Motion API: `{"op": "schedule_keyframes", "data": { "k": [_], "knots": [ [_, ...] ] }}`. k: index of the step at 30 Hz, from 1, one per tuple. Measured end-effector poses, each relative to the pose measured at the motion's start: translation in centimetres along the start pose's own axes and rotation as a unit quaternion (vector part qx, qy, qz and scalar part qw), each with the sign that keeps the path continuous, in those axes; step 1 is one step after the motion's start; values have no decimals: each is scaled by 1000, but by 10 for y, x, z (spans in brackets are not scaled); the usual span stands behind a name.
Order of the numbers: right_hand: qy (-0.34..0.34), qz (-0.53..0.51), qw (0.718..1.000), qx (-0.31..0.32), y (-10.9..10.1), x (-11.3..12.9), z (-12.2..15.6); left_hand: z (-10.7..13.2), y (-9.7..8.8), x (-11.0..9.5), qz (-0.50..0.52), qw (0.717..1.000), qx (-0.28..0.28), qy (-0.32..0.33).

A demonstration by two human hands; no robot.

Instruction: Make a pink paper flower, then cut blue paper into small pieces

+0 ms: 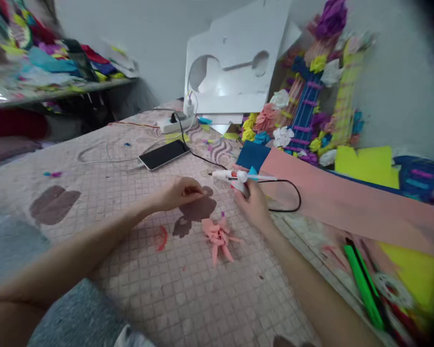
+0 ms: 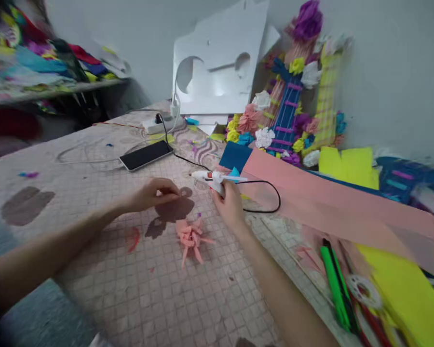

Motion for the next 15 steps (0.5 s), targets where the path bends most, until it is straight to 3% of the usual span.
{"op": "schedule_keyframes", "data": {
  "k": [4,10,15],
  "knots": [
    [2,9,1000,-9,-2,-1,0,1,-6,7,27,999,-18,-18],
    [-24,38,999,-19,-9,5,1,-1,1,11,265,962,-1,-68],
    [-44,34,998,-24,-18,13,5,-1,3,18,303,949,-9,-90]
  ]
}}
Point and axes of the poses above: each hand's wrist, its own z-axis away from the middle knuckle, its own y-axis out of the palm, x = y × z, the point moved 7 cm from there along -z, towards the middle knuckle, and after that the axes turned 11 degrees about z, right-handed, at the moved point
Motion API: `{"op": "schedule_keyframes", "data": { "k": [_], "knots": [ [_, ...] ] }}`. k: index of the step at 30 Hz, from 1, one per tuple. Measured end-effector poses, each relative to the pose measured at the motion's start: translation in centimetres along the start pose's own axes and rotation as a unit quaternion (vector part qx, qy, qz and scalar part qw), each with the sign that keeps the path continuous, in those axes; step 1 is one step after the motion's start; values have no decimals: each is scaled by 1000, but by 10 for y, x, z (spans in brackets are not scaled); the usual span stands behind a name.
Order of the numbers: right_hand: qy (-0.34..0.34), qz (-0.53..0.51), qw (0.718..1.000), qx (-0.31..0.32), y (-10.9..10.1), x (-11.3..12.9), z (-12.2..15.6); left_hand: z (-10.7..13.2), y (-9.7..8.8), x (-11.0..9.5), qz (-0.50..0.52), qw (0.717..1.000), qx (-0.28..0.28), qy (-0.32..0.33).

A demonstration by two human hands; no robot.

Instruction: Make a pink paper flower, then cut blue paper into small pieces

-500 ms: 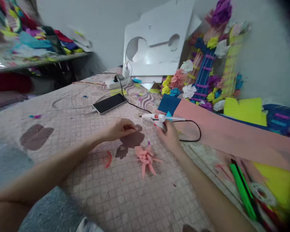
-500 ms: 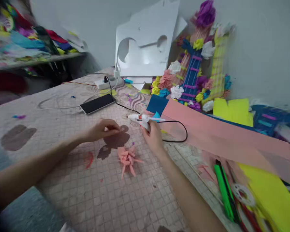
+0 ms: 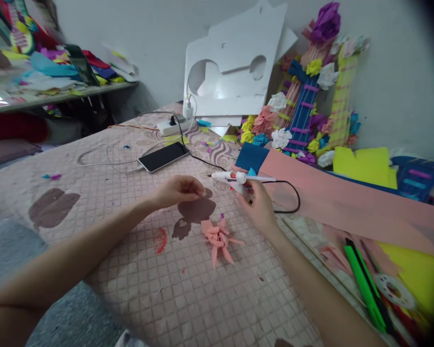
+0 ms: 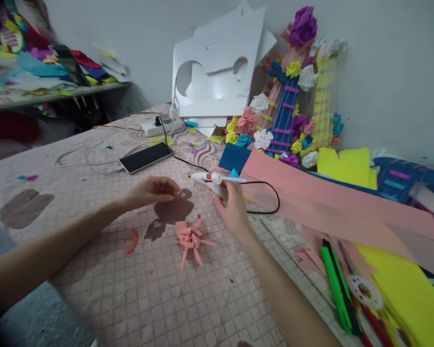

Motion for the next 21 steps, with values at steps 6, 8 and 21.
{"op": "schedule_keyframes", "data": {
  "k": [6,8,21],
  "knots": [
    [-3,-32,997,-73,-34,16,25,4,11,-1,-65,997,31,-20],
    [1,-53,997,-59,-40,20,37,7,23,-6,-123,990,73,-19],
    [-11,-100,981,164,-19,40,88,24,69,-22,-358,912,187,76]
  ]
}}
Point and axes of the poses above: each hand's wrist, its own z-axis away from the middle knuckle, its own y-axis out of the palm, x = y × z, the point moved 7 cm from there along -z, towards the middle knuckle, and after that the axes turned 11 degrees about z, right-handed, at the moved point
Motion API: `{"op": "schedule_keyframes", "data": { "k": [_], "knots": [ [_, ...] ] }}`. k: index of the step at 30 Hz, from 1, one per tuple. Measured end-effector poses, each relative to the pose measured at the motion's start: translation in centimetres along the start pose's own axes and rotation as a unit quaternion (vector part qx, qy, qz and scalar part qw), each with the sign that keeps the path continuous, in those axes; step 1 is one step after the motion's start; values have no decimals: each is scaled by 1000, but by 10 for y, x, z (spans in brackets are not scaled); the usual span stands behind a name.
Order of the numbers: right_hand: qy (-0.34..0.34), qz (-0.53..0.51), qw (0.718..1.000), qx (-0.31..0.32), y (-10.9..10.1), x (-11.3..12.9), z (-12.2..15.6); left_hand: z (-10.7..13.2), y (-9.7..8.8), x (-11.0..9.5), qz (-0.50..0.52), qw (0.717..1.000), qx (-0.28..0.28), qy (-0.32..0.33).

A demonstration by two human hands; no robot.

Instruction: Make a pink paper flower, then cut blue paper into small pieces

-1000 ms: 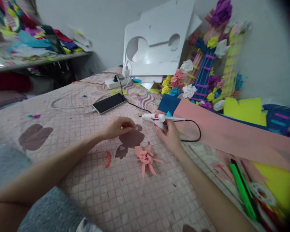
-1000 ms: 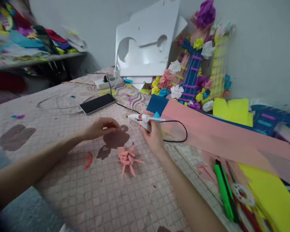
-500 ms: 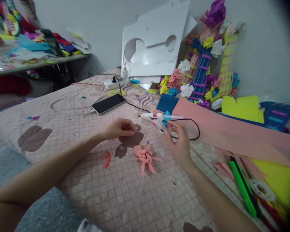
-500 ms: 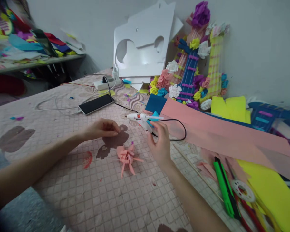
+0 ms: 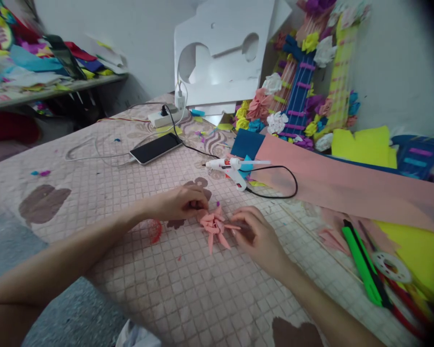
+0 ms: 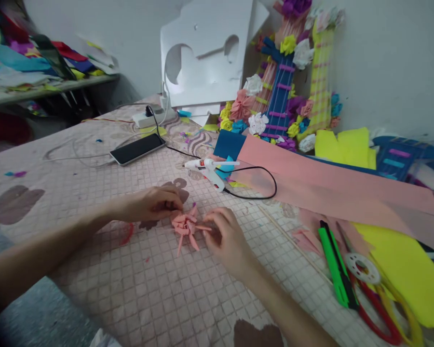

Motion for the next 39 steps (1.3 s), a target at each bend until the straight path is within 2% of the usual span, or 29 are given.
{"op": "schedule_keyframes", "data": {
  "k": [6,12,15,19,22,27,30,35,39],
  "knots": [
    [-2,36,999,-40,-12,-9,-2,0,4,0,20,1000,10,-10],
    [2,64,996,-58,-27,-22,-3,0,30,-17,76,994,78,-14],
    [27,63,994,-81,-38,-28,3,-1,35,-23,99,990,96,-15],
    [56,61,991,-107,-52,-30,23,-3,22,-16,73,996,38,-32],
    [74,55,992,-90,-51,-26,40,-5,15,-11,52,998,-7,-41],
    [93,47,994,-23,-30,-15,51,-8,29,-12,30,997,22,-61],
    [92,67,993,-24,-23,-13,49,-10,35,-16,17,998,18,-64],
    [87,80,991,-57,-30,-17,48,-10,43,-18,20,996,12,-83],
    [88,92,989,-69,-38,-18,53,-11,49,-21,42,996,10,-72]
  ]
}}
Point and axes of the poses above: each hand's wrist, its own z-axis away from the middle knuckle, its own y-axis out of the palm, x = y × z, the point moved 7 cm from there along -z, towards the middle knuckle, and after that the axes turned 11 degrees about z, right-handed, at the moved point
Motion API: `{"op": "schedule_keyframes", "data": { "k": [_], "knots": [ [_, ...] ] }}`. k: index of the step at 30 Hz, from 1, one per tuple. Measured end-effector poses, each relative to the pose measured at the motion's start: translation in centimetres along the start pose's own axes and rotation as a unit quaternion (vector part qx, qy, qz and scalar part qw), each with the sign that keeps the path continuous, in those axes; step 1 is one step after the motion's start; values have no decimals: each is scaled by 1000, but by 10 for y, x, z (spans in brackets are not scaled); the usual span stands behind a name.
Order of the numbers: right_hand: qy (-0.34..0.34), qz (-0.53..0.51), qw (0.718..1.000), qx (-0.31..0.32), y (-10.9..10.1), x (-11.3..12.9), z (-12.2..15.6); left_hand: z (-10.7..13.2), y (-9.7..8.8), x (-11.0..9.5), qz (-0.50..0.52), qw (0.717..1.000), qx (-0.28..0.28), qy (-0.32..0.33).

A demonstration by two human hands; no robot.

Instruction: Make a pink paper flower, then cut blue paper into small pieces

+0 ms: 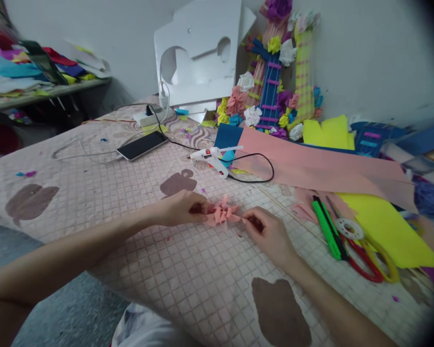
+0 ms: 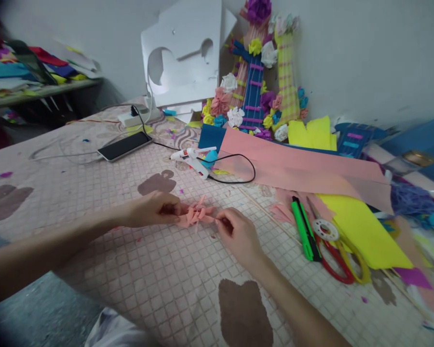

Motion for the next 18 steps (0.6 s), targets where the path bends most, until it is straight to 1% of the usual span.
{"op": "schedule_keyframes", "data": {
  "k": [3,7,10,13,16,17,18],
  "knots": [
    [-4,0,1000,2,-2,-1,5,-1,1,-1,13,1000,-6,8],
    [-14,-14,1000,18,-1,-2,14,-5,1,-3,16,1000,7,-1],
    [-28,-37,998,32,0,2,19,-10,-1,-4,6,1000,11,-2],
    [-46,-48,997,37,-1,12,22,-19,-7,-3,-12,1000,-8,-3],
    [-80,-50,994,54,-5,23,24,-29,-13,0,-28,999,-21,2],
    [-88,-44,993,58,-8,23,24,-31,-16,0,-36,999,-28,5],
    [-88,-31,994,56,-12,20,23,-33,-21,0,-49,998,-47,9]
  ]
}}
Point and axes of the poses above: each hand's wrist, its own z-axis away from the middle knuckle, its own y-axis out of the palm, x = y × z, the point moved 7 cm from there along -z, towards the middle knuckle, and after that the axes turned 11 degrees about z, right-handed, at the moved point
